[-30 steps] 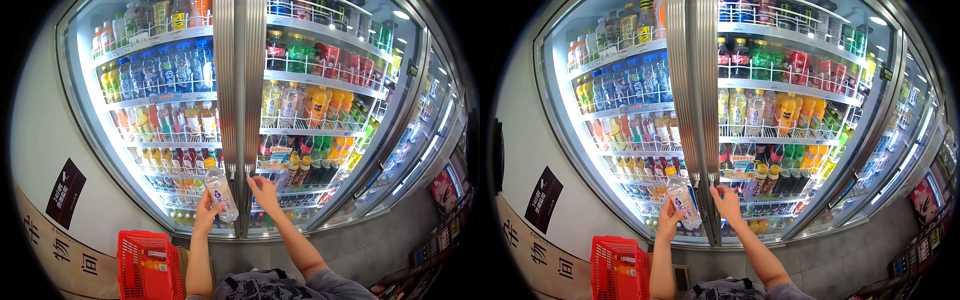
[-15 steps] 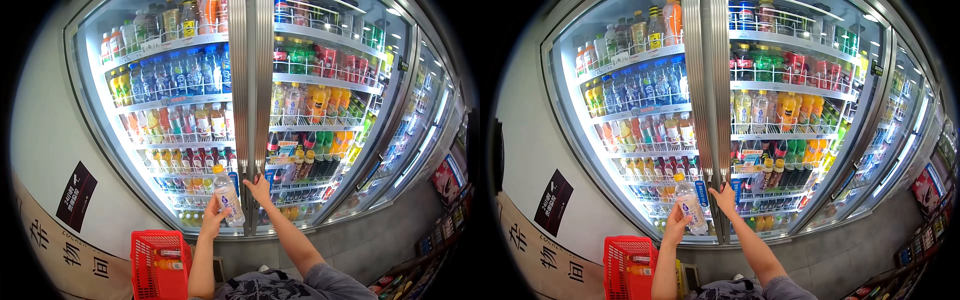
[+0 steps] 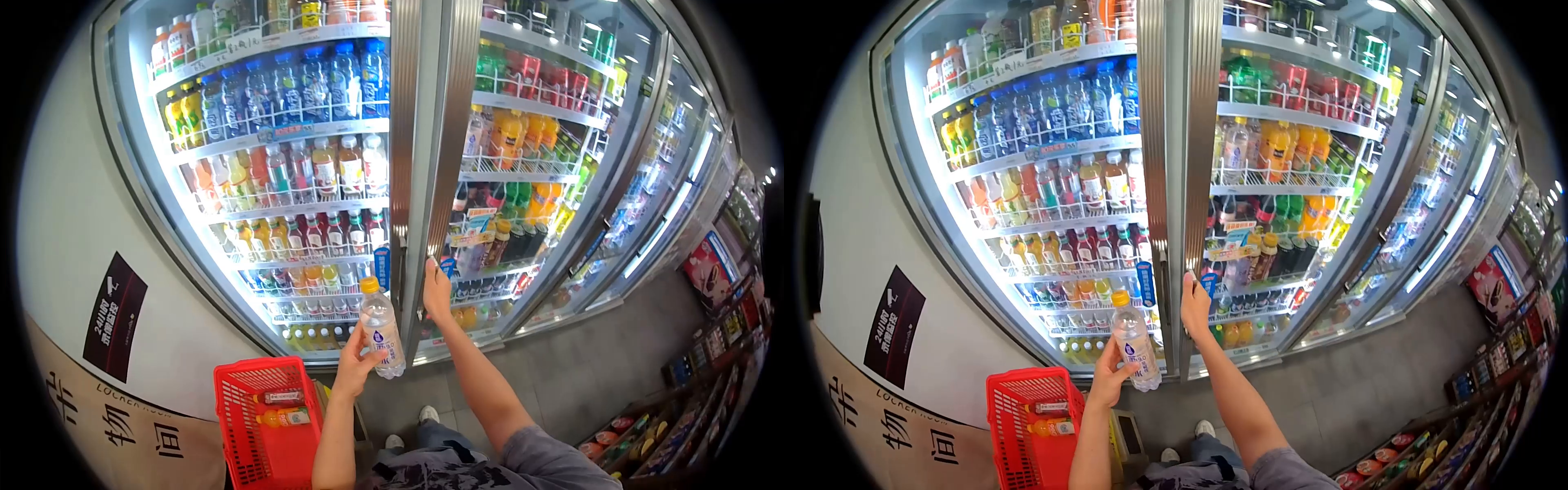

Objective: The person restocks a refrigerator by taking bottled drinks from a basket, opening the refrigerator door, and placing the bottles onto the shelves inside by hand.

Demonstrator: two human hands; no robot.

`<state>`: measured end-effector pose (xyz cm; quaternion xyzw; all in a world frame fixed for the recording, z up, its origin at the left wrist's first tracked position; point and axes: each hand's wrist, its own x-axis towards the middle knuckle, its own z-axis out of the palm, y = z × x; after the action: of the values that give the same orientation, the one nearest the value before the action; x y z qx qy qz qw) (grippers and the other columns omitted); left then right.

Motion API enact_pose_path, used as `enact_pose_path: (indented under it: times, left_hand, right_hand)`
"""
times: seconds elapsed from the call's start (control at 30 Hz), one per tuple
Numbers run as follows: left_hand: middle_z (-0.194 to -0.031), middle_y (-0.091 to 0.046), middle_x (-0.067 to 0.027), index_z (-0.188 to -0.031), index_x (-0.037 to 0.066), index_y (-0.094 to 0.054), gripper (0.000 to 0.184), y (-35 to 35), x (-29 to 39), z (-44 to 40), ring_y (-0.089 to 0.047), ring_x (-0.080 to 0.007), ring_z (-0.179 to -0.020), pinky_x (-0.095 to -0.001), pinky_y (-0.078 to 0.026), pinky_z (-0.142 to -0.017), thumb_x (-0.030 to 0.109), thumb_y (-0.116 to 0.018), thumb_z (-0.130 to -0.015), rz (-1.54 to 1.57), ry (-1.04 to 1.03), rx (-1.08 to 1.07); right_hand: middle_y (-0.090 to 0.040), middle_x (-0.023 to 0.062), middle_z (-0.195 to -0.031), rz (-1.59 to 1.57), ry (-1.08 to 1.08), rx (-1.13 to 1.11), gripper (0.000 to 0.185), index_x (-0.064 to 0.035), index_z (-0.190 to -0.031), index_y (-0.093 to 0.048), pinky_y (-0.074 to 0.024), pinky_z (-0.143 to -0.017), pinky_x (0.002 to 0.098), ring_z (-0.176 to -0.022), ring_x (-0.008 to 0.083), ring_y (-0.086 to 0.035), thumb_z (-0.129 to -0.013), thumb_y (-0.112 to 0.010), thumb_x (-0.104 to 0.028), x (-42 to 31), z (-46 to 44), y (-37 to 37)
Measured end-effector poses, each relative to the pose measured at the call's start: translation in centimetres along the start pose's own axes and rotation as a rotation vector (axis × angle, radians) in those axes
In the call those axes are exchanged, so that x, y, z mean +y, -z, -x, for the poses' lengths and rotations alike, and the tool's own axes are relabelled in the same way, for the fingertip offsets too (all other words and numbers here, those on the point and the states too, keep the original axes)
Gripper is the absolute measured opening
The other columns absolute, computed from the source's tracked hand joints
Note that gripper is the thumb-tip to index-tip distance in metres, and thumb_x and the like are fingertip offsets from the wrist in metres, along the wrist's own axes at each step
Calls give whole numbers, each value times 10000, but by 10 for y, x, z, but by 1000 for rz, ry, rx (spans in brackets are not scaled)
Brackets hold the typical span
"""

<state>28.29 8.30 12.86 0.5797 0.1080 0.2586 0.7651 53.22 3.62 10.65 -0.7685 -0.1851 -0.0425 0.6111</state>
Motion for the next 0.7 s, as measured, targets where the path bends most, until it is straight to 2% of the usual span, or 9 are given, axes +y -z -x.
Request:
enact_pose_path:
  times: [0.07, 0.23, 0.33, 0.37, 0.53, 0.6, 0.7]
  left_hand:
    - [-1282, -552, -47, -1506, 47, -313, 825, 1, -8, 6, -515, -145, -1161, -306, -444, -976, 46, -740, -800, -4, 13, -28]
    - [-1247, -550, -46, -1503, 44, -317, 826, -12, -10, 19, -522, -152, -1123, -310, -434, -977, 58, -746, -798, 14, 2, -32]
    - [-1259, -546, -55, -1506, 45, -312, 838, -24, -10, 25, -518, -168, -1146, -311, -407, -1002, 77, -756, -796, -32, 0, -61]
    - [-1259, -546, -57, -1504, 48, -316, 836, -30, -8, 28, -516, -167, -1153, -316, -411, -1001, 76, -756, -794, -32, -20, -78]
    - [-1264, -544, -63, -1492, 50, -335, 815, -72, 1, 44, -507, -171, -1194, -332, -422, -1010, 70, -751, -792, -1, -42, -136]
    - [-1281, -544, -70, -1481, 50, -350, 793, -88, 1, 54, -504, -182, -1222, -346, -425, -1022, 67, -745, -794, 19, -34, -149]
    - [-1299, -543, -77, -1475, 49, -357, 785, -115, 2, 67, -516, -196, -1221, -352, -422, -1028, 78, -747, -795, 23, -19, -187]
  right_hand:
    - [-490, 44, -656, -72, -42, -36, 586, 6, -776, -532, -400, -614, 331, -652, 135, -464, -1019, -387, -508, 9, 10, 11]
    - [-486, 20, -657, -103, -28, -30, 548, -21, -764, -538, -393, -573, 305, -618, 106, -467, -1025, -401, -482, 4, 46, 47]
    - [-606, 211, -723, -37, -47, -55, 564, 47, -914, -611, -443, -674, 419, -691, 303, -601, -1023, -369, -451, -7, 71, 77]
    - [-597, 185, -687, -72, -52, -48, 556, 44, -885, -614, -439, -647, 403, -660, 236, -586, -1018, -392, -448, -10, 80, 87]
    - [-530, 164, -607, -72, -83, -24, 553, 60, -864, -609, -422, -602, 386, -610, 150, -510, -1006, -444, -448, 15, 109, 130]
    - [-500, -20, -628, -120, -51, -36, 499, -39, -705, -542, -378, -533, 254, -582, 63, -470, -1002, -494, -436, 20, 123, 151]
    - [-491, -17, -620, -127, -80, 0, 504, -40, -678, -522, -373, -531, 258, -579, 70, -461, -1000, -502, -427, 24, 145, 185]
